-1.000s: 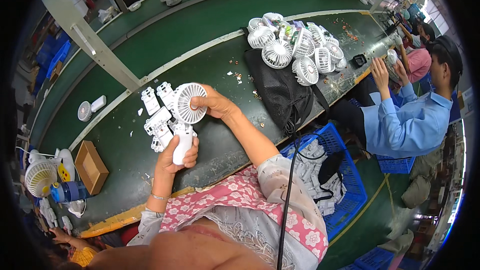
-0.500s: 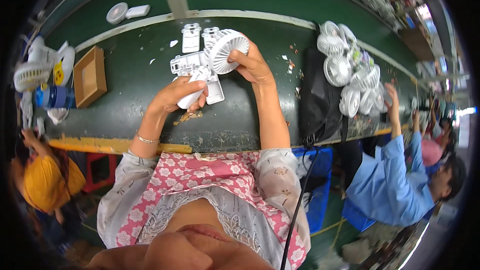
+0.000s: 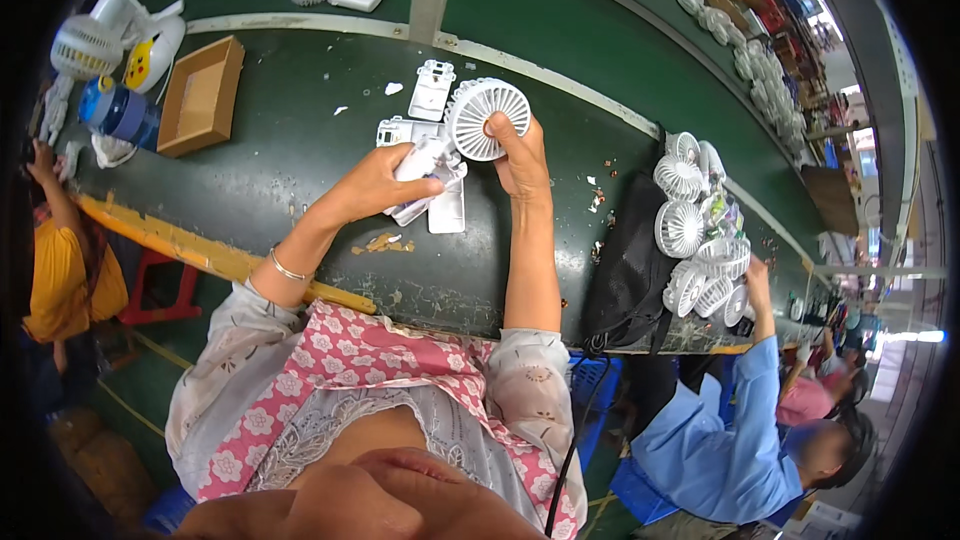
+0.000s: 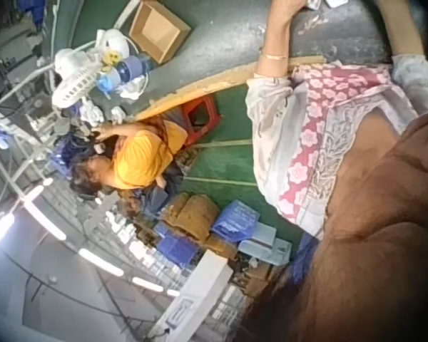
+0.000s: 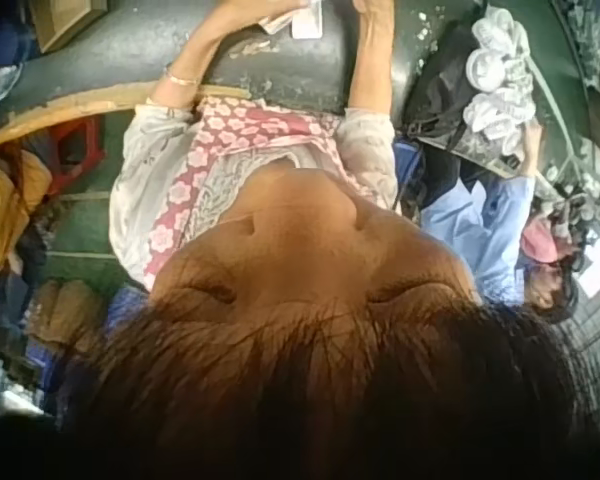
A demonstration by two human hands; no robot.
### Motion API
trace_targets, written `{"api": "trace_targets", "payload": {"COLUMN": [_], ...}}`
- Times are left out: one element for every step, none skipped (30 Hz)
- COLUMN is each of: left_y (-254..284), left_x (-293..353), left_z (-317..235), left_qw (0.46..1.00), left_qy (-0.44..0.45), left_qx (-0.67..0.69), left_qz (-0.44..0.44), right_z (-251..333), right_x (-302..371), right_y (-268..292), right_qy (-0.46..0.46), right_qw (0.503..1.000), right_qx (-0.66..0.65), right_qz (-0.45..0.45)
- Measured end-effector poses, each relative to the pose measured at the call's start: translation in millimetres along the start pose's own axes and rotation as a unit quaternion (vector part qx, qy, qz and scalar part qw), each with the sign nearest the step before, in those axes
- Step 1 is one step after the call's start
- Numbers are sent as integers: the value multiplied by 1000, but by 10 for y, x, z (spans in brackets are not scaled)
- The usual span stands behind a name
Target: The person assembles portable fans by fitting internal electronic components and fan heads into the casing pieces, snapping the casings closed by hand, and testing the fans.
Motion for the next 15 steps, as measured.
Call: {"api": "trace_targets", "payload": {"left_y": [31,67,90,105,143,175,185,177,176,195,282,317,270,319,296], "left_x": [13,28,14,-8,-20,-48,-80,-123,-145,-137,-112,-88,-128,-74,-50], "left_z": [-33,-87,-9,69,73,107,156,175,181,196,261,268,222,182,46], "left_qw": [998,994,983,968,958,954,948,942,940,937,952,962,969,976,979], "left_qy": [-12,-17,0,17,54,58,62,58,71,83,49,51,23,-1,-35], "left_qx": [60,112,181,249,281,291,301,314,316,318,275,228,195,134,60], "left_qz": [-15,-3,-12,-20,-23,-51,-77,-98,-109,-118,-126,-138,-148,-174,-191], "right_z": [-56,-37,-22,-19,5,39,63,109,177,232,356,409,505,611,747], "right_x": [-35,-45,-49,-70,-66,-55,-63,-50,-24,-7,38,55,131,171,251], "right_y": [32,18,-6,42,79,129,193,221,242,232,147,179,275,235,308], "right_qy": [-8,-17,-26,-21,-31,-39,-45,-37,-22,-13,-6,9,35,50,84], "right_qw": [1000,1000,998,997,995,992,990,986,982,976,974,969,967,964,963], "right_qx": [-1,-24,-48,-63,-89,-114,-131,-158,-182,-216,-224,-245,-251,-260,-252], "right_qz": [8,-3,-15,-27,-30,-33,-32,-38,-50,-32,-29,-8,-27,-15,-38]}}
Point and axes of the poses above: each hand's wrist, its own x-axis away from the middle knuckle, its own y-axis out of the back of the hand, z = x × y, the point moved 5 cm from there along -x, towards the middle knuckle, and after that the axes turned 6 degrees about -y, right-handed, at the moved point
